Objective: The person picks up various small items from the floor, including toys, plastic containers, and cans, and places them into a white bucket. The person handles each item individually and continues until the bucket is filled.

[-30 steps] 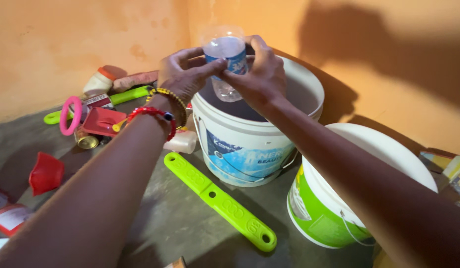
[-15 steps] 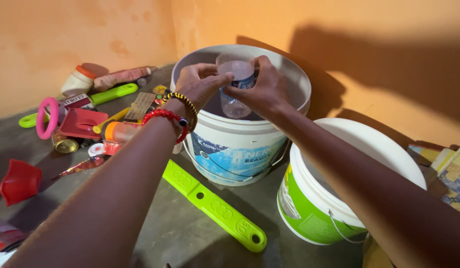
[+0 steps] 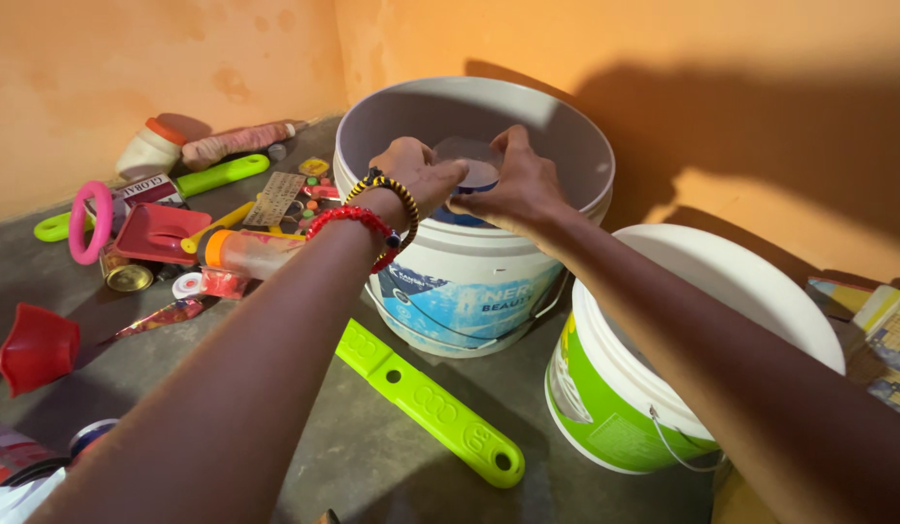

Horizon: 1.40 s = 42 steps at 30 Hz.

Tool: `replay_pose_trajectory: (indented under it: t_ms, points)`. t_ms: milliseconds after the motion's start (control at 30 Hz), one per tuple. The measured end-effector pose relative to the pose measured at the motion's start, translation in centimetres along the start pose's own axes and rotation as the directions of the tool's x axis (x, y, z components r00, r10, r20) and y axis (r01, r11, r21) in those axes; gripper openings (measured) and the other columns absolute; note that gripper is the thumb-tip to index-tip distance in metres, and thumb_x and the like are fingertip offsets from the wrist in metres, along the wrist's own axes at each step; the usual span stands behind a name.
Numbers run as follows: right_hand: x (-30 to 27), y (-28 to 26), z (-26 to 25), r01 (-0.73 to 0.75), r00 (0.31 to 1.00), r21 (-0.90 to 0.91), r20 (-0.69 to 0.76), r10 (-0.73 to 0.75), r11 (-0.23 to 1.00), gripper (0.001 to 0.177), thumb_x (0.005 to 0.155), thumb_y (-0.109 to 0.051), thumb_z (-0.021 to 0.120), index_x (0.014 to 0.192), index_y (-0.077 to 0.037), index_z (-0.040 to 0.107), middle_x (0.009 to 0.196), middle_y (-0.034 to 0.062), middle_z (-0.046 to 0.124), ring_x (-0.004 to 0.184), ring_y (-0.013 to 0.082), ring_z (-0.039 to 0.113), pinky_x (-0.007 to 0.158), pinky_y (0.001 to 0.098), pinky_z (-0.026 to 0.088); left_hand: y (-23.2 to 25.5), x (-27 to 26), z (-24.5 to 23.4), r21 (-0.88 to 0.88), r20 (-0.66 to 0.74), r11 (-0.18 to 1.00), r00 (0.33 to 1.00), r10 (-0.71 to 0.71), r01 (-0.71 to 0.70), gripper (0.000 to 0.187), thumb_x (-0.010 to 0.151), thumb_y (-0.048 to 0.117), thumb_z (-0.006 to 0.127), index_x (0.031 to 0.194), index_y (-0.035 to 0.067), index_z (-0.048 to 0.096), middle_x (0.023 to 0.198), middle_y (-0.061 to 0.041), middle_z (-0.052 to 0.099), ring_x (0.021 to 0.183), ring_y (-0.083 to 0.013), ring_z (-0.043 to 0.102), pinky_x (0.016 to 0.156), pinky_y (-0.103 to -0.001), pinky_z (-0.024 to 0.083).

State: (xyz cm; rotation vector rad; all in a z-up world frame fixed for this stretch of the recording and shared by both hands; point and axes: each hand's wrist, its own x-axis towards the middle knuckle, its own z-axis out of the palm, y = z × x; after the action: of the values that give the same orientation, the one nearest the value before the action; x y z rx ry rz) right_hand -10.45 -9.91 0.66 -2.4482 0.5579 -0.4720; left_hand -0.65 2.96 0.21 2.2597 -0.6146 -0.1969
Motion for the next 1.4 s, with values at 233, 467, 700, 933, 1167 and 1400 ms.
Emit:
replay_pose_trajectory:
  t_ms: [233,467,700,933,1167,1400]
  points:
    - [0.1,-0.1,0.1,-0.068,0.992,-0.101,0.104,0.078,0.993,0.086,0.061,-0.034,0.090,0.131,-0.005,0.051,0.121,0.0200,0.065,0.111,0.0303,0.068,0.098,0.0346,0.055,-0.9,0.6,0.2,-0.045,-0.063,0.998,0.997,0.034,-0.037,0.066,0.081,0.051,0.074,0.126,0.003,0.067,0.122,-0.020,0.070,0.117,-0.0311,0.068,0.103,-0.036,0.051]
    - [0.6,0.4,0.4,-0.023,0.994,-0.145,0.099,0.037,0.989,0.085,0.065,-0.052,0.089,0.127,-0.003,0.059,0.122,0.0186,0.065,0.112,0.0298,0.066,0.096,0.0377,0.053,-1.4,0.6,-0.2,-0.099,-0.072,0.994,0.997,0.029,-0.036,0.056,0.086,0.051,0.067,0.119,0.007,0.076,0.118,-0.015,0.076,0.112,-0.0272,0.072,0.103,-0.035,0.053]
    - [-0.1,-2.0,0.7,0.035,0.999,-0.146,0.046,-0.029,0.989,0.069,0.072,-0.055,0.085,0.116,-0.003,0.070,0.108,0.0138,0.072,0.097,0.0245,0.073,0.088,0.0363,0.059,-3.7,-1.2,-2.1,-0.159,-0.344,0.975,0.934,0.093,-0.155,0.041,0.088,0.043,0.067,0.112,0.011,0.072,0.109,-0.010,0.076,0.102,-0.0241,0.074,0.092,-0.036,0.056]
    - [-2.9,-6.1,2.2,0.410,0.831,-0.271,-0.283,-0.479,0.871,0.035,0.085,-0.031,0.077,0.109,-0.008,0.068,0.102,0.0090,0.073,0.095,0.0242,0.068,0.081,0.0437,0.049,-8.2,-5.5,-5.2,0.363,-0.444,0.911,0.824,0.352,-0.193,0.052,0.094,0.038,0.067,0.132,0.004,0.058,0.139,-0.020,0.057,0.131,-0.0374,0.051,0.106,-0.052,0.041]
    - [-6.4,-8.8,5.9,0.764,0.514,-0.332,-0.205,-0.833,0.553,0.040,0.088,-0.019,0.073,0.121,0.000,0.062,0.120,0.0172,0.064,0.116,0.0328,0.059,0.097,0.0490,0.043,-13.1,-8.2,-6.9,0.703,-0.360,0.707,0.817,0.449,-0.078,0.082,0.091,0.048,0.061,0.154,0.001,0.038,0.162,-0.020,0.032,0.151,-0.0352,0.025,0.119,-0.053,0.019]
    - [-8.3,-8.4,11.0,0.768,0.527,-0.364,-0.107,-0.843,0.526,0.061,0.085,-0.027,0.074,0.134,0.004,0.055,0.143,0.0213,0.054,0.137,0.0346,0.048,0.112,0.0514,0.037,-17.7,-10.2,-8.3,0.771,-0.322,0.636,0.883,0.342,0.035,0.082,0.093,0.053,0.050,0.158,0.006,0.031,0.167,-0.017,0.018,0.155,-0.0321,0.012,0.122,-0.053,0.008]
